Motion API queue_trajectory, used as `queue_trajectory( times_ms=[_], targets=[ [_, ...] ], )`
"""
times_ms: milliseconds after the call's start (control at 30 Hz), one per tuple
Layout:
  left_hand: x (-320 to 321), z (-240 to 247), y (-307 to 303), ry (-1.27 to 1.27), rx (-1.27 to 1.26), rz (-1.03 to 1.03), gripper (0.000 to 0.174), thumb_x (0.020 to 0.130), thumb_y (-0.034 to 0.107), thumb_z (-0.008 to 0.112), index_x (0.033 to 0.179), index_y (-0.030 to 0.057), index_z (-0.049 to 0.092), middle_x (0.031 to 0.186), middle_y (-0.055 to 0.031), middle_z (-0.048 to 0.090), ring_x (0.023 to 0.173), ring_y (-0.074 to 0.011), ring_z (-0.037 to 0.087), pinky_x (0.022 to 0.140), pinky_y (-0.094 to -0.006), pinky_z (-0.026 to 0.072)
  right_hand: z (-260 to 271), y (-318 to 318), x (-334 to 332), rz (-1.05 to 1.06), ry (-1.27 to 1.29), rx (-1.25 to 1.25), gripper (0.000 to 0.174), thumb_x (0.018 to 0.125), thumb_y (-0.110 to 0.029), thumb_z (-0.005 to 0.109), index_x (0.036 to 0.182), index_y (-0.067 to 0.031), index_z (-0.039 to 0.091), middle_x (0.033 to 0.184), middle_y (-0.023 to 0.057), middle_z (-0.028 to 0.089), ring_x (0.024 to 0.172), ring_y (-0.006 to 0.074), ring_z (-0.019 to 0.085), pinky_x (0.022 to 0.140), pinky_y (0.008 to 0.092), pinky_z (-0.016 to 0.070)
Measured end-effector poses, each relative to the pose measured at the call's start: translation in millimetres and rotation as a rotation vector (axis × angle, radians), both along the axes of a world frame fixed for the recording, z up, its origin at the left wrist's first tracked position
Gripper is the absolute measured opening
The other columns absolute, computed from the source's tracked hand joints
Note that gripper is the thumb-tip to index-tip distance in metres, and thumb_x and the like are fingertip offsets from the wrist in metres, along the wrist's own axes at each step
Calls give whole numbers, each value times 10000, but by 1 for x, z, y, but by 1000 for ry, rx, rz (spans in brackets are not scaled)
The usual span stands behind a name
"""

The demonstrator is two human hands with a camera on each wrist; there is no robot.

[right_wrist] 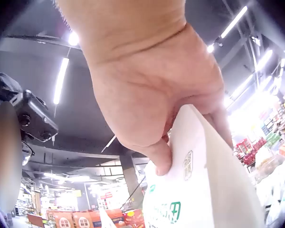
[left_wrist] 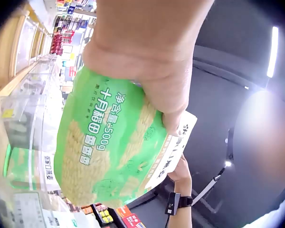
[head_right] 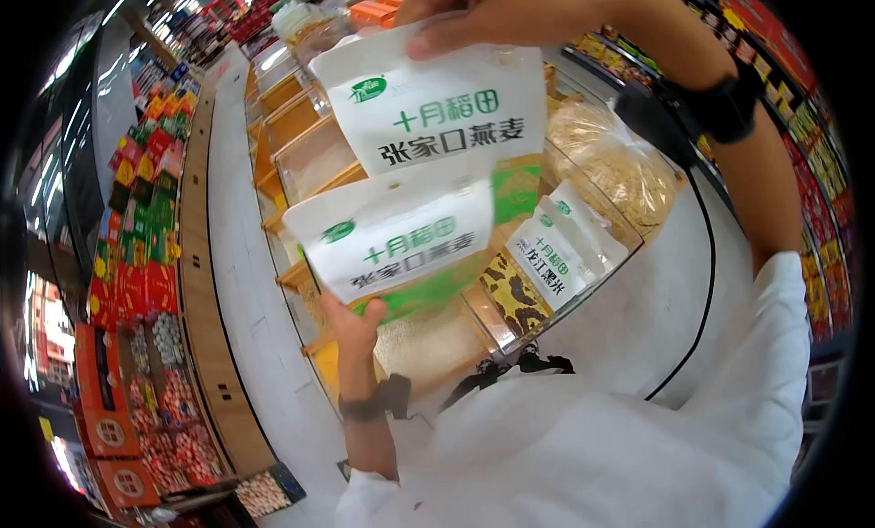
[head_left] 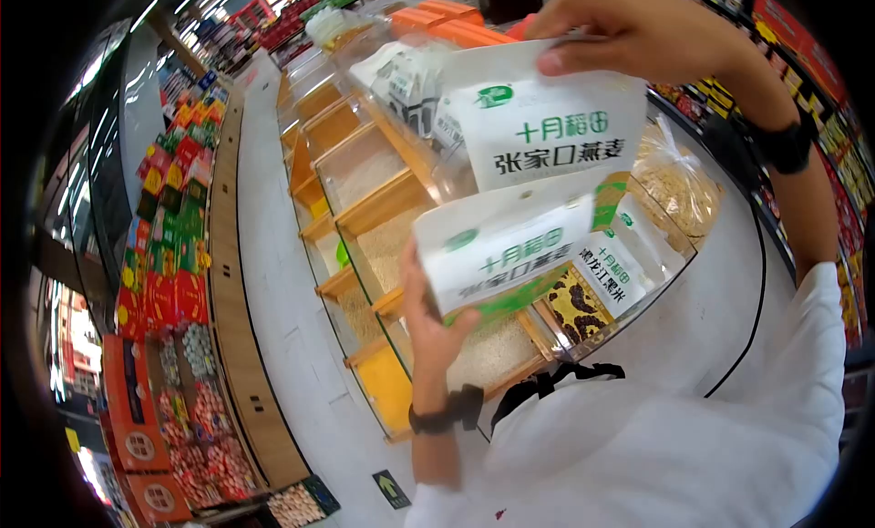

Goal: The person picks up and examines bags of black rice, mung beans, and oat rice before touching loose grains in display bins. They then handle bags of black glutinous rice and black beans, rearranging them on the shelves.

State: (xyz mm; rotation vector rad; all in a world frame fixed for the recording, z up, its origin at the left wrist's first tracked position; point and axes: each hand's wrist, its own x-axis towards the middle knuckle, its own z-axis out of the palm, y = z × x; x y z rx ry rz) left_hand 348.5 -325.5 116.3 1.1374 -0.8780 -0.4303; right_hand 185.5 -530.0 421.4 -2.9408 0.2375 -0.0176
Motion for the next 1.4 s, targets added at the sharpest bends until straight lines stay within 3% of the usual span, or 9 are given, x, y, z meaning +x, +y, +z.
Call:
queue_trajectory(
  times_ms=[200,367,400,567,667,733,900,1367,1400],
  targets=[
    [-9,-13,-9,0,-130,-240,906,751,395,817,1411,-27,361,1305,-137,530,1209,-231,514,976,-364,458,-2,13,12,324,125,350,377,997,-284,540,775,19,575,565,59,423,509,136,374,508,330,337],
    [5,-76,17,120,-180,-173,767,787,329,799,1348,-31,419,1240,-130,566,1113,-232,571,952,-376,473,-27,33,15,269,-43,208,388,1013,-314,489,877,22,629,646,41,517,567,114,450,534,297,385],
    [-3,-68,18,254,-246,-169,750,796,293,794,1358,-21,409,1224,-117,566,1112,-224,566,946,-376,477,-2,73,26,-223,60,291,382,1002,-331,508,1009,19,661,761,59,609,621,103,519,565,271,423],
    [-6,-70,21,477,-281,7,739,806,267,786,1356,-26,389,1212,-116,561,1084,-207,567,924,-357,480,-74,-43,60,-371,-134,459,449,979,-411,532,1068,5,678,902,98,673,722,132,600,617,266,472],
    [-2,-55,20,305,-189,103,664,818,259,773,1306,-36,432,1176,-119,584,1050,-197,580,892,-331,484,-155,-195,60,-41,-185,34,525,955,-438,559,1061,68,653,926,141,684,790,194,658,656,279,510],
    [-3,-44,22,246,-126,104,609,822,272,768,1251,-44,472,1124,-113,613,1017,-187,591,862,-309,486,-184,-234,52,-470,200,-169,349,868,-312,673,935,26,620,719,110,619,624,209,647,557,351,506],
    [0,-48,28,282,-106,144,605,825,296,765,1233,-54,486,1091,-120,628,997,-188,601,858,-308,488,-218,-219,29,-703,194,193,376,872,-352,661,883,23,643,734,110,669,579,206,682,477,325,550],
    [1,-88,49,368,-145,64,788,724,170,837,1319,-80,386,1145,-139,603,1023,-210,614,885,-352,515,-236,-211,23,-648,-41,149,309,704,-138,770,923,41,647,731,132,670,570,204,673,484,333,558],
    [5,-102,54,322,-174,-35,828,777,130,796,1429,32,295,1243,-110,554,1121,-243,568,945,-373,483,-236,-214,24,-643,-26,144,311,701,-125,771,935,33,641,732,124,663,580,194,664,464,322,533]
  ],
)
